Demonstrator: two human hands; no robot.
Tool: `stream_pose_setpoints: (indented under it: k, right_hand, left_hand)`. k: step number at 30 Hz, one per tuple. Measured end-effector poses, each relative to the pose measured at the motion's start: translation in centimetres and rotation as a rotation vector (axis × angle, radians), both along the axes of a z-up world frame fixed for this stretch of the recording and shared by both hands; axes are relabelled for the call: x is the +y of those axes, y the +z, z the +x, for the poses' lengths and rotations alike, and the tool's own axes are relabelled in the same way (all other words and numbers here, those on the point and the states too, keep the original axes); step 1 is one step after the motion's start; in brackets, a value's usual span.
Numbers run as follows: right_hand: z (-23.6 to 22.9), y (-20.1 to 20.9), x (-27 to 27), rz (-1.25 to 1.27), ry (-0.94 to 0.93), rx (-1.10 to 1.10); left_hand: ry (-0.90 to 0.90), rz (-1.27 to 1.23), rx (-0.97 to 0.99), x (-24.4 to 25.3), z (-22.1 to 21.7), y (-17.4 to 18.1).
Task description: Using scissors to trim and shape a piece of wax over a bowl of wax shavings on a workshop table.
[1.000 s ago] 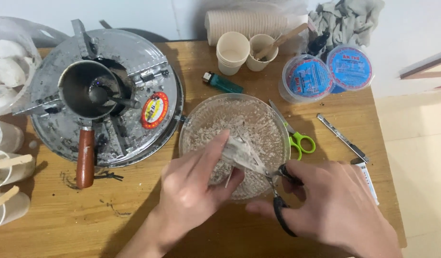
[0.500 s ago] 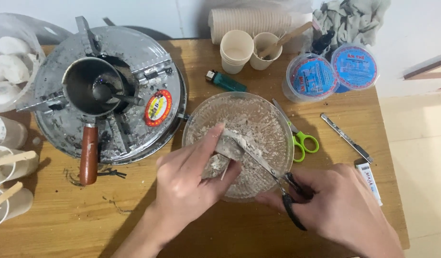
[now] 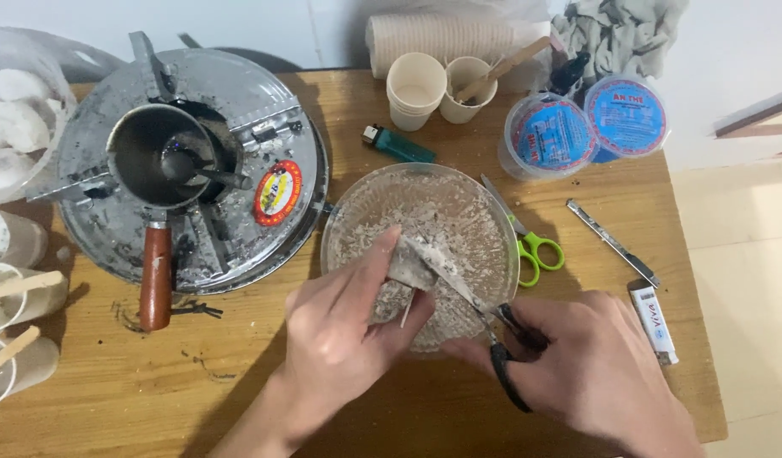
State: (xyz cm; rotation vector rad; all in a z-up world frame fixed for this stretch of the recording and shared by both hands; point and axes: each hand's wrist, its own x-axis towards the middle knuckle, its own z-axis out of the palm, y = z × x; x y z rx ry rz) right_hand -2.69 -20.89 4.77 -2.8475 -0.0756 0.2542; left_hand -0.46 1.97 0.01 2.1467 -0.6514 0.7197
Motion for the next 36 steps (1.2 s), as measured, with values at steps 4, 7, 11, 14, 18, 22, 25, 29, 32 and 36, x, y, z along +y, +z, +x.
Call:
stream_pose_setpoints:
  k: [4,7,11,14,18,22,25,29,32,36]
  right_hand:
    - [0.2,0.9,0.5,0.184,0.06,-0.005]
    - [0.5,2.0,1.4,-0.035,-0.126,0.159]
    - [0.3,1.9,1.7,-0.344,-0.131,0.227]
    - [-0.3,0.7,0.7,-0.315,-0.033,-0.037]
    - [-0.3,-0.1,0.1,-0.081,0.019,-0.151]
    - [0.2,0.9,0.4,0.132,0.046,-0.054]
    - [0.6,1.2,0.5,0.106,0.011,0.061]
    - [0.4,1.3,1.1,-0.178,-0.086,0.086]
    - [0.2,0.8,0.9,-0.251,-0.042,-0.026]
    - [0.3,-0.1,-0.1,-0.084,0.058,-0.139]
  left_hand:
    - [-0.009,-0.043,-0.005,0.2,0.3,-0.2]
    - [-0.009,-0.041,-0.008,0.1,0.2,0.0]
    - [-0.02,-0.006,-0.015,0.0,-0.1,0.1]
    - [-0.009,0.021,-0.026,-0.2,-0.2,-0.5]
    - [0.014,0.002,-0.048,0.0,0.1,0.1]
    - [0.017,-0.03,-0.014,0.1,0.2,0.5]
    - [-0.008,-0.043,-0.009,0.2,0.4,0.5]
    - [-0.002,-0.01,-0.021,0.1,0.3,0.0]
    - [-0.012,0.001,-0.016,0.1,0.0,-0.6]
    - [-0.017,-0.005,-0.001,0.3,0.2,-0.3]
